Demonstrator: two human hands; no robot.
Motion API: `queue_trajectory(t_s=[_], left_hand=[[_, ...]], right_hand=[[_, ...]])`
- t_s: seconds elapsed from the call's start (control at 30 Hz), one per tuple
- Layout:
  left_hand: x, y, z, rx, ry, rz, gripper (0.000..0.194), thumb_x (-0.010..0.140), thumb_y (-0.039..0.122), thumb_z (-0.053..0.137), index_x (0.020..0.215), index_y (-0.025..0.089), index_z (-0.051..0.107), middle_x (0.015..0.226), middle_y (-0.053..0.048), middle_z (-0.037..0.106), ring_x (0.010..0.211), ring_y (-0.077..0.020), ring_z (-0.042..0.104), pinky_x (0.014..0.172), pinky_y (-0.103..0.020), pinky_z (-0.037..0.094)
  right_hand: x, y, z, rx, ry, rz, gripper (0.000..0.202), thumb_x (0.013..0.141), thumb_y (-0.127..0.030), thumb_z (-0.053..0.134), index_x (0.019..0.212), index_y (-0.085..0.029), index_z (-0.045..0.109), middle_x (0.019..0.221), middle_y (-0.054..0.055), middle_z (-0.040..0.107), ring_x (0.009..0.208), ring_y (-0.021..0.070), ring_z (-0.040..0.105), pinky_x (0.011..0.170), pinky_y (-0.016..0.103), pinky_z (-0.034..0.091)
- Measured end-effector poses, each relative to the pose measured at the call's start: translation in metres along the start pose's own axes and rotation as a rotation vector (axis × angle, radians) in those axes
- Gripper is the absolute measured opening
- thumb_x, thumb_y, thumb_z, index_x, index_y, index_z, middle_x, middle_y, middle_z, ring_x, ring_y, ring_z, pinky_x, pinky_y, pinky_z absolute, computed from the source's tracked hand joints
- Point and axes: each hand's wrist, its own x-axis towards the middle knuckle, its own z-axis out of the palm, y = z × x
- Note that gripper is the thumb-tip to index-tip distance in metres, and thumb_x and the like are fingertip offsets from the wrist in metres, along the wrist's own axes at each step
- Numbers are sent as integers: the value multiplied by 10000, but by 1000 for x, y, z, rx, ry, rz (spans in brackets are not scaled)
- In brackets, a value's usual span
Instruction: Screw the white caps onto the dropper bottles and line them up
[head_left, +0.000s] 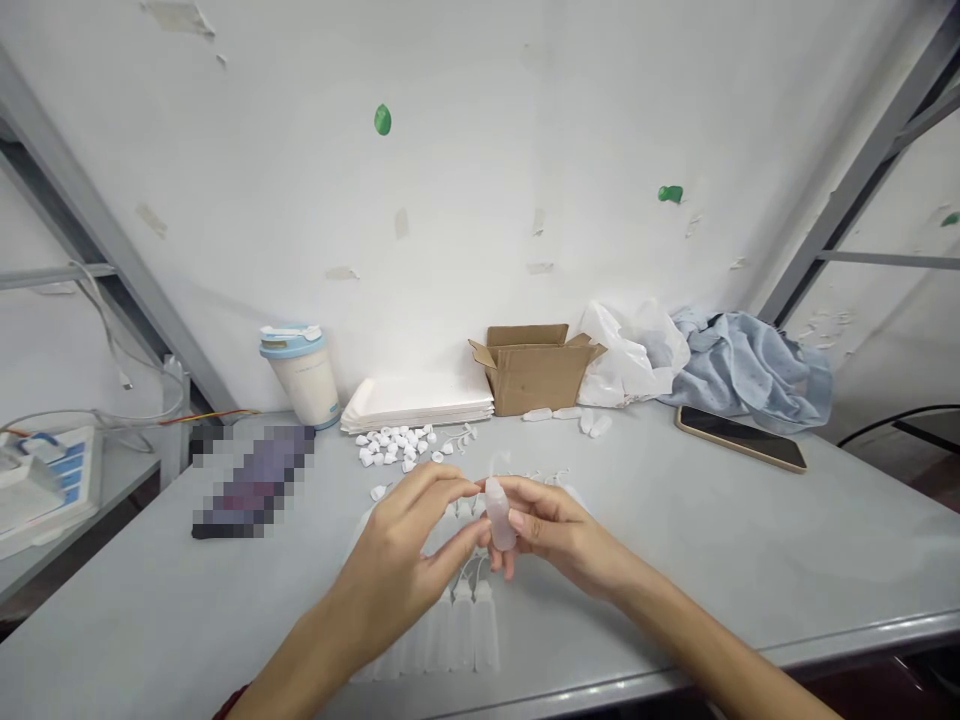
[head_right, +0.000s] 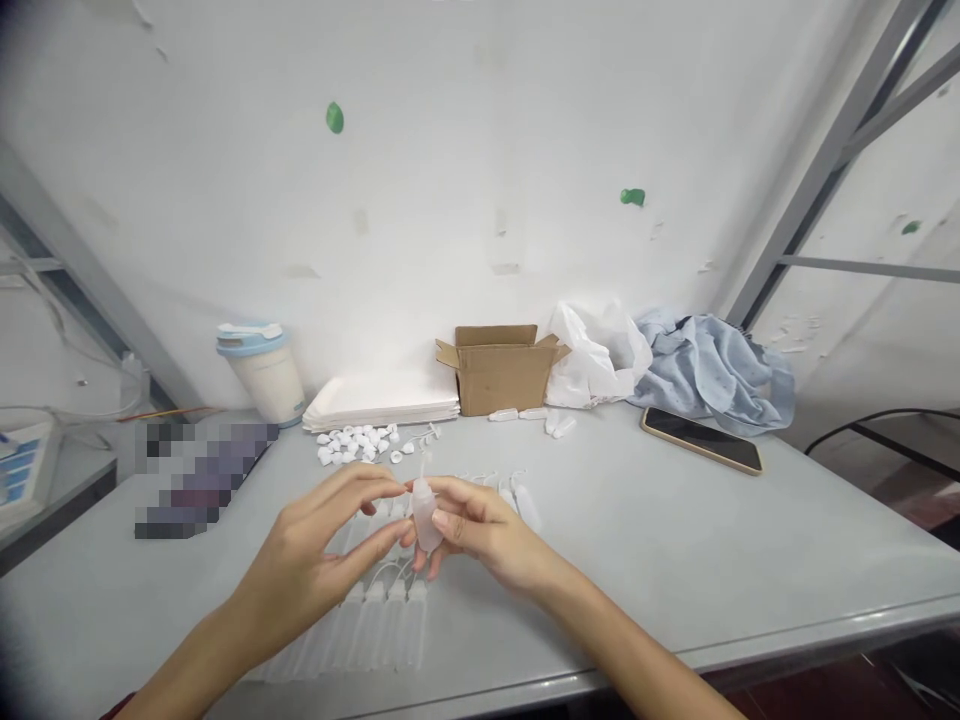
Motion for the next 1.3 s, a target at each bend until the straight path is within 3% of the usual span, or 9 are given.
queue_trajectory(t_s=[0.13,0.3,0.57,0.8,0.87,0.97,1.03,1.1,1.3], left_hand=[[-4,1,8,111,-8,207,353,838,190,631,1177,179,533,1128,-116,596,1038,-237,550,862,-344,476],[2,1,15,212,-53,326,410,842,190,636,1223,146,492,1158,-129,595,1061,-263,530,894,-422,474],[-2,3,26,294,-41,279,449,830,110,585,1266,136,481,1203,-130,575,1149,-285,471,965,-460,428],[-4,8,24,144,-60,222,428,798,130,635,1203,155,500,1169,-109,586,1133,-264,474,971,-434,423],[-10,12,20,106,-138,173,430,791,145,643,1195,170,499,1174,-101,582,1130,-258,470,952,-416,441],[-25,15,16,77,-277,101,438,779,145,638,1189,190,488,1198,-87,572,1148,-250,460,954,-400,451],[-34,15,16,76,-352,68,446,767,145,639,1182,199,484,1199,-77,574,1152,-249,460,969,-407,448],[-39,14,17,82,-413,52,454,756,145,644,1176,203,484,1190,-70,578,1145,-248,466,969,-412,451],[-38,17,26,84,-510,41,427,730,134,655,1130,178,514,1152,-74,578,1105,-253,469,931,-411,469]], right_hand=[[0,-1,-3,160,8,44,311,849,-356,642,1115,-197,617,871,38,625,752,134,581,764,294,449],[0,0,-4,201,10,63,258,871,-344,614,1051,-160,636,845,44,614,773,134,574,724,258,418],[0,-1,-5,88,11,35,232,890,-365,588,952,-145,627,851,66,644,803,154,605,778,299,431],[-6,-14,-12,-122,-65,87,267,905,-376,518,995,-161,647,861,66,681,811,179,636,820,347,446],[-8,-21,-25,-333,65,62,294,891,-368,497,841,-142,679,776,61,684,746,177,633,767,325,456],[-12,-32,-48,-502,701,-264,355,863,-309,391,635,-162,620,701,44,659,602,135,578,609,267,420],[-15,-38,-59,-450,923,-392,297,812,-275,391,585,-178,556,641,24,625,524,118,531,535,255,383],[-16,-42,-63,-383,980,-405,256,775,-264,402,565,-182,523,584,12,593,472,111,499,500,253,366],[-13,-38,-55,-352,929,-327,275,778,-282,418,560,-172,543,530,10,570,435,110,477,472,254,377]])
